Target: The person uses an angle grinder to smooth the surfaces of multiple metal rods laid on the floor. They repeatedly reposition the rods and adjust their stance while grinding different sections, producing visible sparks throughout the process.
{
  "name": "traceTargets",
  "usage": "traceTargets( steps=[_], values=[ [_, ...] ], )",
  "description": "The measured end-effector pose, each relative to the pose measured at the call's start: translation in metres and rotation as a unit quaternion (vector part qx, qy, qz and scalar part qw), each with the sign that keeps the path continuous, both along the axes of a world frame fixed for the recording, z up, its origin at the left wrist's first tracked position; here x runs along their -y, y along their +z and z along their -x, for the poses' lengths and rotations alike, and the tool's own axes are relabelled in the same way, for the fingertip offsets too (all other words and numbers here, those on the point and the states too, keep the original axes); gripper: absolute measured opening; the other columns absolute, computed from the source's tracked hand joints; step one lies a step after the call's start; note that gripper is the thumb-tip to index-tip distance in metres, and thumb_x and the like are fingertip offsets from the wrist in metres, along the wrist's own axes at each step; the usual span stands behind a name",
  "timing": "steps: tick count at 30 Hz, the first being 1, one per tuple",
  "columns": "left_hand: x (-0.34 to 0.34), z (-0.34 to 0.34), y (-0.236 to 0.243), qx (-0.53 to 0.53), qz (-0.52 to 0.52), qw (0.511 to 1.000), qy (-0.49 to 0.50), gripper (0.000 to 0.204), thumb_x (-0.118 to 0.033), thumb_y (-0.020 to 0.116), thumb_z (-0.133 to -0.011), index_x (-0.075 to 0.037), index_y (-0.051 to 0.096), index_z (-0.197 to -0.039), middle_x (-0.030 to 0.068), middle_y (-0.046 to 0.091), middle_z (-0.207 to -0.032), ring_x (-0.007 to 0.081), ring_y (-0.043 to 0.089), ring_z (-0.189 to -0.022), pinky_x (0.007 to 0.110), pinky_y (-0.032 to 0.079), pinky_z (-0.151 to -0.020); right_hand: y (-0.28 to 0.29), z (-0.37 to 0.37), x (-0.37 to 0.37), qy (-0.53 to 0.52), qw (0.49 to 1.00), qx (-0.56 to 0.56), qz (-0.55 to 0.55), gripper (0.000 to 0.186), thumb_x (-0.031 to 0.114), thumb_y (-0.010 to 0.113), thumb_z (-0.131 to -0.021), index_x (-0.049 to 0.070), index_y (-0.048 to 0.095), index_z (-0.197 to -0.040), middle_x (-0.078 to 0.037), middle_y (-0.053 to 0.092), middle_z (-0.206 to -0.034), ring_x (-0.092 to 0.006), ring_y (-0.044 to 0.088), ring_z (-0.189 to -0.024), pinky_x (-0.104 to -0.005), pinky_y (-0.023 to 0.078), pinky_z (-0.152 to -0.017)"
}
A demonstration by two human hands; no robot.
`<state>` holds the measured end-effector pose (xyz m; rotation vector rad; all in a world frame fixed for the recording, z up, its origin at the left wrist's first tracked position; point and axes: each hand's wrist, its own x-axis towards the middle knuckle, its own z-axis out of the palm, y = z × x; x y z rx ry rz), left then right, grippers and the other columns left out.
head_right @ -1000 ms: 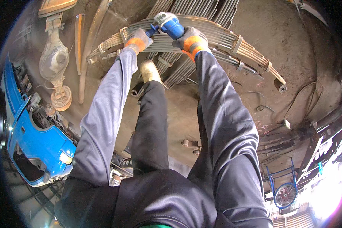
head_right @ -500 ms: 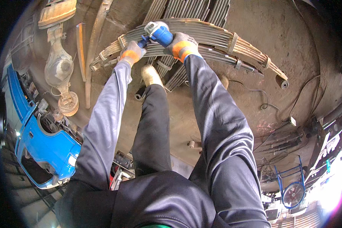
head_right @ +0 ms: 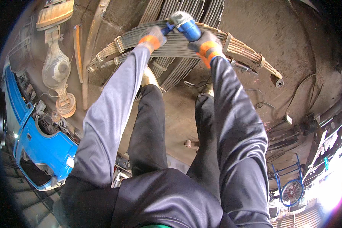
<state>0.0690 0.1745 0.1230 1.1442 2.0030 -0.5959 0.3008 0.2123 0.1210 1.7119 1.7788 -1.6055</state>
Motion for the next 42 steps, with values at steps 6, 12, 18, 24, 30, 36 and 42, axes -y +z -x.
traceTargets(
  steps=[6,12,18,24,30,36,42],
  values=[
    [-0.038,-0.053,0.024,0.032,-0.016,0.999,-0.021,0.033,-0.026,0.07,-0.083,-0.012,0.078,-0.112,0.0188,0.074,-0.119,0.0366,0.072,-0.111,0.044,0.054,-0.099,0.001,-0.05,-0.009,-0.075,0.995,-0.068,-0.015,0.055,0.027,0.084,-0.065,0.013,0.074,-0.117,-0.006,0.077,-0.089,-0.0179,0.071,-0.068,-0.0333,0.056,-0.067],
    [0.029,-0.025,-0.015,-0.004,-0.042,0.998,0.042,0.034,-0.026,0.072,-0.08,-0.01,0.078,-0.109,0.0214,0.074,-0.114,0.0384,0.072,-0.109,0.043,0.057,-0.096,-0.003,-0.025,0.015,0.018,0.999,0.004,-0.034,0.073,0.034,0.082,-0.063,0.019,0.066,-0.133,-0.014,0.076,-0.115,-0.0307,0.071,-0.111,-0.0421,0.054,-0.099],
    [0.003,0.022,0.001,-0.075,-0.056,0.995,-0.026,0.034,-0.032,0.072,-0.081,-0.016,0.078,-0.11,0.0171,0.076,-0.113,0.0363,0.072,-0.107,0.044,0.057,-0.094,-0.015,0.024,0.014,-0.013,0.999,-0.021,-0.028,0.064,0.037,0.082,-0.065,0.015,0.068,-0.123,-0.014,0.075,-0.113,-0.0326,0.071,-0.11,-0.0438,0.054,-0.097],
    [-0.013,0.0,0.011,-0.058,-0.031,0.995,-0.071,0.034,-0.043,0.066,-0.088,-0.028,0.076,-0.118,0.012,0.075,-0.117,0.0366,0.07,-0.11,0.047,0.055,-0.096,-0.02,0.011,0.037,-0.092,0.995,-0.004,-0.038,0.06,0.035,0.08,-0.066,0.015,0.068,-0.121,-0.014,0.076,-0.109,-0.0325,0.072,-0.107,-0.0419,0.053,-0.096],
    [0.019,-0.036,0.012,-0.049,-0.042,0.993,-0.098,0.035,-0.034,0.066,-0.086,-0.021,0.074,-0.117,0.014,0.075,-0.117,0.0338,0.071,-0.111,0.047,0.055,-0.098,-0.022,-0.02,0.06,-0.09,0.996,0.009,-0.017,0.065,0.033,0.081,-0.066,0.017,0.064,-0.126,-0.015,0.075,-0.113,-0.0333,0.07,-0.111,-0.0434,0.053,-0.099],
    [0.035,0.037,0.014,-0.081,-0.058,0.988,-0.115,0.032,-0.04,0.064,-0.088,-0.023,0.075,-0.112,0.0157,0.075,-0.111,0.0373,0.072,-0.105,0.049,0.056,-0.093,-0.025,0.046,0.081,-0.099,0.994,-0.035,0.033,0.064,0.034,0.081,-0.063,0.014,0.065,-0.121,-0.018,0.075,-0.11,-0.0362,0.071,-0.109,-0.0448,0.054,-0.098],
    [0.019,0.066,0.03,-0.095,-0.031,0.985,-0.143,0.031,-0.038,0.068,-0.086,-0.021,0.075,-0.112,0.0148,0.076,-0.11,0.0368,0.071,-0.106,0.048,0.056,-0.094,-0.025,0.085,0.087,-0.147,0.987,-0.059,0.034,0.061,0.033,0.081,-0.064,0.013,0.066,-0.12,-0.016,0.075,-0.108,-0.0346,0.07,-0.108,-0.0424,0.053,-0.096]
  ],
)
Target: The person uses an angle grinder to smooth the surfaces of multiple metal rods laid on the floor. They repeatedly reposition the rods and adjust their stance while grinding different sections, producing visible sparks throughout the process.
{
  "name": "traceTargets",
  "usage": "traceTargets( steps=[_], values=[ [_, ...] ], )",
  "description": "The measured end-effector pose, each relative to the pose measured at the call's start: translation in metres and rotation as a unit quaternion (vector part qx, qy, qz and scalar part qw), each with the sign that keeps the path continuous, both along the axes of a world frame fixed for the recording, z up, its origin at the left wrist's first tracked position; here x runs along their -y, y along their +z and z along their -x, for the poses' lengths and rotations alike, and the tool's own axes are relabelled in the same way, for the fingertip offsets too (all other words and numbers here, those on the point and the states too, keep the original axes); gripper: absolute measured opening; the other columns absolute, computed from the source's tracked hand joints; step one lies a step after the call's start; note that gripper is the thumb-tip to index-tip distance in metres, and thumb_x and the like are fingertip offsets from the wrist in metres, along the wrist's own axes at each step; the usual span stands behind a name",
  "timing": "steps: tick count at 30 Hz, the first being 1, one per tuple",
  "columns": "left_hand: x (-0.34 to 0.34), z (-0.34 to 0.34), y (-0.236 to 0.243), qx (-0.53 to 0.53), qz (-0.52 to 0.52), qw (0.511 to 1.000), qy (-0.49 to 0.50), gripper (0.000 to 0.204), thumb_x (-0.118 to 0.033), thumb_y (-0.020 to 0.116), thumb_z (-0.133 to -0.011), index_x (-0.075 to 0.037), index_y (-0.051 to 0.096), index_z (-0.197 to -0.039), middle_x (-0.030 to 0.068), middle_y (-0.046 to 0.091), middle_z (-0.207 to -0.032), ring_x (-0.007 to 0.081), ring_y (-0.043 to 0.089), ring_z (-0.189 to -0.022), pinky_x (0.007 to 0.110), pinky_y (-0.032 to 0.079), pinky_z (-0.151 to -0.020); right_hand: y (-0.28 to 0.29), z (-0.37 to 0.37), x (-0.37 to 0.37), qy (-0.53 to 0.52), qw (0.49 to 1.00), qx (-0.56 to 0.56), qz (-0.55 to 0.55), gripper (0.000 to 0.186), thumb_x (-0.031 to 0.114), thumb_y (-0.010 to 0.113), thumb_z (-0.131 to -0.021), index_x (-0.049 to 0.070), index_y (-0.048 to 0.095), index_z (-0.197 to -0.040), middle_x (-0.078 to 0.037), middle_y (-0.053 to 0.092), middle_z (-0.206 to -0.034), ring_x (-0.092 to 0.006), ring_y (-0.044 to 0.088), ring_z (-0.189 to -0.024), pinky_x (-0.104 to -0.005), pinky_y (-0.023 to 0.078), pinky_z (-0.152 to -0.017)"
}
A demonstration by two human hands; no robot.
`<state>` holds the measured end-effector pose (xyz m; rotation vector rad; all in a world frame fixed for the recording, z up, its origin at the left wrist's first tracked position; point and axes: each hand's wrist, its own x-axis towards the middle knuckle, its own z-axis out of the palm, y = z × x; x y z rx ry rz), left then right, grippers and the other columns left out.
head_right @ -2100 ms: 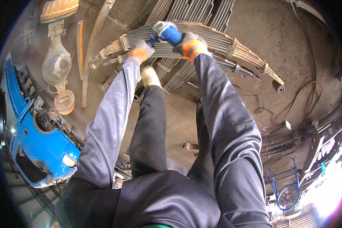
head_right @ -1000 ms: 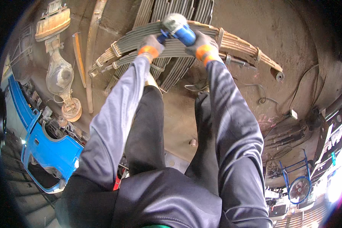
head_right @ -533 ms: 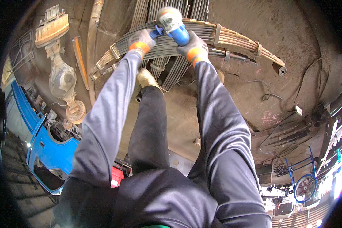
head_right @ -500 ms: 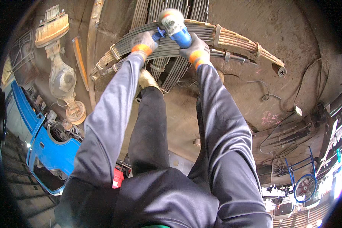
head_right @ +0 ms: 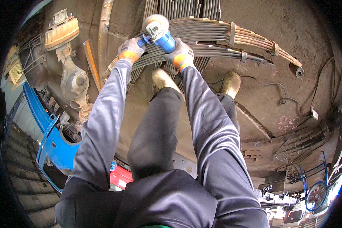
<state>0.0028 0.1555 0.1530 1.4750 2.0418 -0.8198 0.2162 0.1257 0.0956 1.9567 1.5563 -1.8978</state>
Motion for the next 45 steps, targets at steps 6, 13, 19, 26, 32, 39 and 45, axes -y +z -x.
traceTargets(
  steps=[6,13,19,26,32,39,45],
  values=[
    [-0.019,-0.019,-0.01,0.052,-0.009,0.996,-0.078,0.03,-0.033,0.072,-0.084,-0.021,0.075,-0.112,0.0132,0.076,-0.112,0.0342,0.071,-0.109,0.047,0.056,-0.095,-0.018,-0.011,0.019,-0.09,0.994,0.032,-0.051,0.066,0.032,0.086,-0.063,0.014,0.063,-0.123,-0.016,0.074,-0.107,-0.0345,0.071,-0.105,-0.0433,0.054,-0.095],
    [-0.01,-0.024,-0.029,0.119,-0.072,0.987,-0.077,0.026,-0.033,0.073,-0.084,-0.022,0.074,-0.108,0.0134,0.076,-0.104,0.0356,0.072,-0.103,0.048,0.057,-0.089,-0.03,-0.032,0.023,-0.124,0.987,0.024,-0.095,0.057,0.028,0.085,-0.063,0.011,0.065,-0.113,-0.016,0.075,-0.1,-0.0331,0.072,-0.096,-0.0422,0.055,-0.089],
    [0.031,0.002,-0.053,0.118,-0.162,0.98,0.001,0.034,-0.024,0.075,-0.078,-0.024,0.076,-0.112,0.0177,0.075,-0.102,0.0408,0.07,-0.099,0.05,0.056,-0.086,-0.024,-0.007,0.029,-0.016,0.985,0.084,-0.152,0.054,0.027,0.083,-0.064,0.012,0.06,-0.111,-0.018,0.074,-0.1,-0.039,0.072,-0.097,-0.0481,0.056,-0.085],
    [0.052,0.036,-0.13,0.202,-0.313,0.925,0.078,0.032,-0.016,0.078,-0.079,-0.013,0.077,-0.111,0.0172,0.077,-0.096,0.0319,0.076,-0.094,0.044,0.057,-0.085,-0.033,-0.01,0.013,0.093,0.957,0.071,-0.267,0.05,0.031,0.08,-0.07,0.008,0.059,-0.11,-0.021,0.074,-0.095,-0.0394,0.072,-0.095,-0.049,0.057,-0.083],
    [0.053,-0.019,-0.061,0.06,-0.253,0.966,0.004,0.046,-0.025,0.08,-0.072,-0.027,0.076,-0.117,0.017,0.076,-0.1,0.0399,0.072,-0.096,0.049,0.057,-0.089,-0.032,-0.038,0.028,0.017,0.977,0.037,-0.209,0.055,0.03,0.08,-0.064,0.008,0.064,-0.112,-0.019,0.074,-0.099,-0.0385,0.072,-0.097,-0.0472,0.055,-0.088],
    [-0.066,-0.04,0.033,-0.111,-0.09,0.908,-0.394,0.014,-0.019,0.069,-0.082,-0.018,0.069,-0.097,0.0116,0.076,-0.094,0.0337,0.074,-0.091,0.047,0.058,-0.082,-0.056,0.066,0.053,-0.393,0.876,-0.27,-0.072,0.044,0.014,0.081,-0.068,0.004,0.06,-0.106,-0.007,0.068,-0.083,-0.0206,0.068,-0.075,-0.037,0.057,-0.072],
    [-0.069,-0.072,0.038,-0.186,-0.085,0.835,-0.51,0.016,-0.017,0.071,-0.082,-0.016,0.066,-0.096,0.0096,0.074,-0.085,0.0314,0.075,-0.086,0.047,0.058,-0.077,-0.061,0.106,0.055,-0.559,0.726,-0.396,-0.061,0.05,0.009,0.085,-0.069,0.004,0.058,-0.111,-0.007,0.068,-0.092,-0.0193,0.067,-0.082,-0.0362,0.055,-0.077]
  ],
)
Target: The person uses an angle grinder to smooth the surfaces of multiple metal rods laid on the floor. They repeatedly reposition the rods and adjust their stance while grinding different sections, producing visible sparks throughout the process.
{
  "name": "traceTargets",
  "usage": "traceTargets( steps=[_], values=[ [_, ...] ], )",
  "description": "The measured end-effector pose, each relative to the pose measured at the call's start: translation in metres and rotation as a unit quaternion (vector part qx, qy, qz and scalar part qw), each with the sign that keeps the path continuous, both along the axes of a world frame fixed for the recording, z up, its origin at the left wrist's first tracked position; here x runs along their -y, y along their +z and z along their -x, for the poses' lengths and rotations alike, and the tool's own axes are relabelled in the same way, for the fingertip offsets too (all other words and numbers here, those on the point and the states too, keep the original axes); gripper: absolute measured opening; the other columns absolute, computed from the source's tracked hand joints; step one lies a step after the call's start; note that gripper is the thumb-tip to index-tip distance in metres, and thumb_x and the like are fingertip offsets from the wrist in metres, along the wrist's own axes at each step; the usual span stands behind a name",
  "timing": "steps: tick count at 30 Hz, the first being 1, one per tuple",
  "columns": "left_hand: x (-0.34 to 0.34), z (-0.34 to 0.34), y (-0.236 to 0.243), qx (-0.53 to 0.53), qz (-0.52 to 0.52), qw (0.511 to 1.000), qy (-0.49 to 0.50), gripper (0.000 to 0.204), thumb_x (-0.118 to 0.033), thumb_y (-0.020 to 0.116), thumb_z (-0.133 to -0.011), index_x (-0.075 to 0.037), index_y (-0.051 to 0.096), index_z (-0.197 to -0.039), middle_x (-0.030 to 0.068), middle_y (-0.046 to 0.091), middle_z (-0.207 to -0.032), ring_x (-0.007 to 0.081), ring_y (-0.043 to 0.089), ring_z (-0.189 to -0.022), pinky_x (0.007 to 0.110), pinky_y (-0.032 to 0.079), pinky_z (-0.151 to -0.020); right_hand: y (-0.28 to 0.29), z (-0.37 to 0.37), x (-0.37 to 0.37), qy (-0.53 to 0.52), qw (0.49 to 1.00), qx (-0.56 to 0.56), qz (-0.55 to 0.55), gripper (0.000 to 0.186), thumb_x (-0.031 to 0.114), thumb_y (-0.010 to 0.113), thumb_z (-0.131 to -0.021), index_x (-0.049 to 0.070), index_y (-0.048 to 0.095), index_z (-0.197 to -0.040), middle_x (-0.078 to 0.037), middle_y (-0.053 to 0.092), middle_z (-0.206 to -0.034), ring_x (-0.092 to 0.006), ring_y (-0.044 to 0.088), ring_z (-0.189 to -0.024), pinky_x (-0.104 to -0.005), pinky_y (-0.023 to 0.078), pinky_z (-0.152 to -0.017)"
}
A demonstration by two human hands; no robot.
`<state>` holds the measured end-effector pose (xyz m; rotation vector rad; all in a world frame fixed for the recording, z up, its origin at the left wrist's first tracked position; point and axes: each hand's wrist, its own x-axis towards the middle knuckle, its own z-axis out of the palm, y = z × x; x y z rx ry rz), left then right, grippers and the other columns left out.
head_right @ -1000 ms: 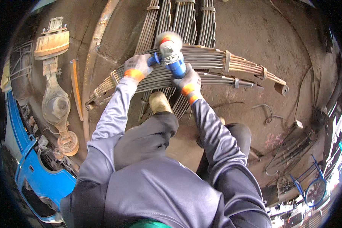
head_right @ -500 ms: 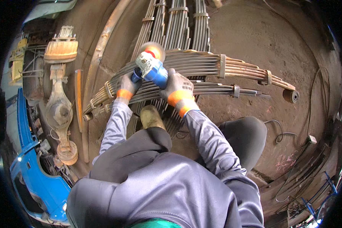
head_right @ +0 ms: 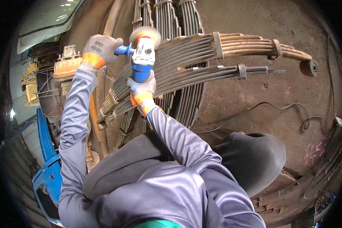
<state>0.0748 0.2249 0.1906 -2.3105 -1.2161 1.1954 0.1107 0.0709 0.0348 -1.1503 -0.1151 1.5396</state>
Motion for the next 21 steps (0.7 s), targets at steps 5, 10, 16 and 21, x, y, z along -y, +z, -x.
traceTargets(
  steps=[5,10,16,21],
  values=[
    [0.011,-0.005,0.007,-0.041,0.008,0.997,-0.069,0.015,-0.018,0.071,-0.082,-0.017,0.065,-0.096,0.0079,0.073,-0.082,0.0293,0.074,-0.084,0.047,0.056,-0.075,-0.009,0.042,0.01,-0.04,0.999,-0.022,0.008,0.067,0.004,0.087,-0.066,0.003,0.057,-0.125,-0.011,0.069,-0.106,-0.0206,0.068,-0.094,-0.0357,0.055,-0.085],
    [0.015,-0.004,0.005,-0.054,-0.021,0.996,-0.07,0.011,-0.016,0.07,-0.083,-0.017,0.067,-0.094,0.0066,0.073,-0.083,0.0277,0.075,-0.086,0.045,0.055,-0.076,-0.018,0.054,0.006,-0.036,0.997,-0.072,0.005,0.068,0.01,0.089,-0.066,0.002,0.058,-0.126,-0.01,0.069,-0.111,-0.0189,0.068,-0.096,-0.0351,0.055,-0.086],
    [0.009,-0.011,0.005,-0.032,-0.04,0.993,-0.104,0.007,-0.016,0.068,-0.084,-0.017,0.067,-0.091,0.0053,0.073,-0.081,0.0262,0.075,-0.085,0.042,0.055,-0.075,-0.01,0.044,-0.003,-0.046,0.998,-0.052,0.01,0.052,0.011,0.089,-0.069,0.001,0.062,-0.112,-0.008,0.071,-0.095,-0.0191,0.069,-0.081,-0.0352,0.056,-0.076],
    [0.021,-0.018,0.004,-0.027,-0.037,0.992,-0.116,0.007,-0.015,0.069,-0.083,-0.018,0.067,-0.089,0.0045,0.074,-0.082,0.0247,0.075,-0.084,0.041,0.054,-0.074,-0.013,0.046,0.004,-0.049,0.995,-0.078,0.022,0.061,0.015,0.091,-0.065,0.0,0.062,-0.116,-0.011,0.072,-0.101,-0.0201,0.07,-0.086,-0.0357,0.056,-0.08]
  ],
)
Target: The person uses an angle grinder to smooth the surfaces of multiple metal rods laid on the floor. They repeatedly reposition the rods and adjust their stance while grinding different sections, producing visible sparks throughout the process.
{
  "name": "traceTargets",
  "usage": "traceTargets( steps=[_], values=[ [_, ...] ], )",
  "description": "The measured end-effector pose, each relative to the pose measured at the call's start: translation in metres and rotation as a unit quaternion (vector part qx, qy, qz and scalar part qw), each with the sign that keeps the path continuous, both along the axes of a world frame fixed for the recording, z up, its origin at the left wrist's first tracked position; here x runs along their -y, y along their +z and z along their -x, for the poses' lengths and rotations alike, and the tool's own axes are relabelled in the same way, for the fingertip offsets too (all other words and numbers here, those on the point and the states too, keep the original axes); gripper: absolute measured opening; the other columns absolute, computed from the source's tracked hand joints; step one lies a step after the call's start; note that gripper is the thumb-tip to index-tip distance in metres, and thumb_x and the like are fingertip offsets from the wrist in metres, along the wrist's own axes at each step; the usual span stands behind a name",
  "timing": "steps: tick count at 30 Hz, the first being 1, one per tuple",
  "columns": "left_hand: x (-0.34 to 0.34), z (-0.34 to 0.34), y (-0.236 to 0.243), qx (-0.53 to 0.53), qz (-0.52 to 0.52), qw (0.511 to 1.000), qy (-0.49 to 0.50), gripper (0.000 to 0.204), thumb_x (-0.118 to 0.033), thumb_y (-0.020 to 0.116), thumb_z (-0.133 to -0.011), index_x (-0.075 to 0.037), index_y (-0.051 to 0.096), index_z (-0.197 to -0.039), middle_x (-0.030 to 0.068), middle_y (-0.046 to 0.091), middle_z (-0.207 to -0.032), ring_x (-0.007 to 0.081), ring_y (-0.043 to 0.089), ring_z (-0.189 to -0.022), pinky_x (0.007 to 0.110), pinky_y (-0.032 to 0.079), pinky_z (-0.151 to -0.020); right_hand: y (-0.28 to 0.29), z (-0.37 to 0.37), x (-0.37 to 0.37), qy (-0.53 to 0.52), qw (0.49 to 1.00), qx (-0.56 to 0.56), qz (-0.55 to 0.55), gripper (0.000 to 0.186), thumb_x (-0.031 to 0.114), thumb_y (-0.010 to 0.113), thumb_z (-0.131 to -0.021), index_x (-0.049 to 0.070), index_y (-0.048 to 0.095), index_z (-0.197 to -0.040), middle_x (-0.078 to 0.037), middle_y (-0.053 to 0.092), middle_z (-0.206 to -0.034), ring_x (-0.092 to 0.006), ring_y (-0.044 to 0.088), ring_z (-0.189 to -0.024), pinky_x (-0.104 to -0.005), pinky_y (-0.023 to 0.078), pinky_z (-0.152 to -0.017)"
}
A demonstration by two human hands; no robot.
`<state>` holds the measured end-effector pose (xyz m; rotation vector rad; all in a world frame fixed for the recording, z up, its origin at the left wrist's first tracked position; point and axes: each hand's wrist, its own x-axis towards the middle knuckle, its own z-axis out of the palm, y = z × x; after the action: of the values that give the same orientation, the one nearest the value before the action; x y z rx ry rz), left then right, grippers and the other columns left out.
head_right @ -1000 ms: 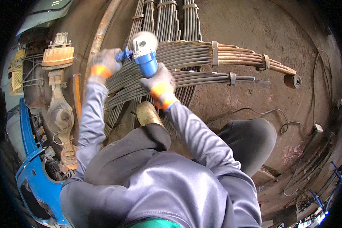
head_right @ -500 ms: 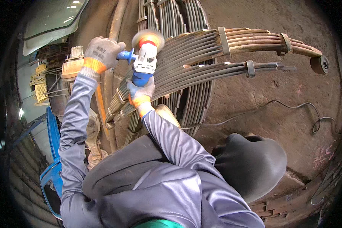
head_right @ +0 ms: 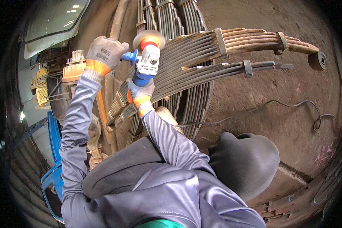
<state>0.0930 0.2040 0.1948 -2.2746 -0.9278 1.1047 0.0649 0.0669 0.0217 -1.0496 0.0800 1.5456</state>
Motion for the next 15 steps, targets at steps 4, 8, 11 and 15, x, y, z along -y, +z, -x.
traceTargets(
  steps=[4,8,11,15],
  values=[
    [-0.002,-0.013,-0.001,-0.013,-0.007,1.0,-0.018,0.007,-0.016,0.069,-0.084,-0.018,0.067,-0.09,0.0042,0.074,-0.084,0.0231,0.075,-0.085,0.041,0.055,-0.074,-0.019,0.003,-0.004,0.015,1.0,0.012,-0.006,0.061,0.013,0.091,-0.066,0.0,0.062,-0.118,-0.01,0.072,-0.104,-0.0204,0.07,-0.09,-0.036,0.056,-0.083],
    [0.002,-0.017,-0.002,-0.013,-0.015,0.999,-0.035,0.005,-0.017,0.07,-0.084,-0.018,0.068,-0.088,0.0045,0.075,-0.082,0.0233,0.075,-0.084,0.04,0.055,-0.073,-0.01,-0.004,0.0,-0.026,0.999,-0.004,-0.019,0.061,0.013,0.091,-0.066,0.0,0.062,-0.118,-0.009,0.072,-0.106,-0.0197,0.069,-0.093,-0.0356,0.055,-0.085],
    [0.001,-0.029,-0.001,-0.01,-0.024,0.998,-0.05,0.002,-0.018,0.07,-0.084,-0.018,0.069,-0.086,0.0047,0.075,-0.08,0.0238,0.075,-0.082,0.039,0.056,-0.073,-0.011,-0.012,-0.003,-0.024,0.999,-0.005,-0.023,0.062,0.013,0.091,-0.066,0.0,0.062,-0.119,-0.009,0.071,-0.107,-0.0191,0.068,-0.093,-0.0349,0.055,-0.086],
    [-0.004,-0.047,-0.006,0.017,-0.037,0.995,-0.095,0.002,-0.02,0.069,-0.085,-0.018,0.07,-0.085,0.0047,0.075,-0.079,0.0244,0.076,-0.08,0.04,0.056,-0.073,-0.017,-0.022,-0.009,-0.048,0.999,-0.016,-0.02,0.061,0.013,0.091,-0.067,0.0,0.062,-0.118,-0.008,0.071,-0.106,-0.0185,0.068,-0.092,-0.0344,0.055,-0.085]
  ],
)
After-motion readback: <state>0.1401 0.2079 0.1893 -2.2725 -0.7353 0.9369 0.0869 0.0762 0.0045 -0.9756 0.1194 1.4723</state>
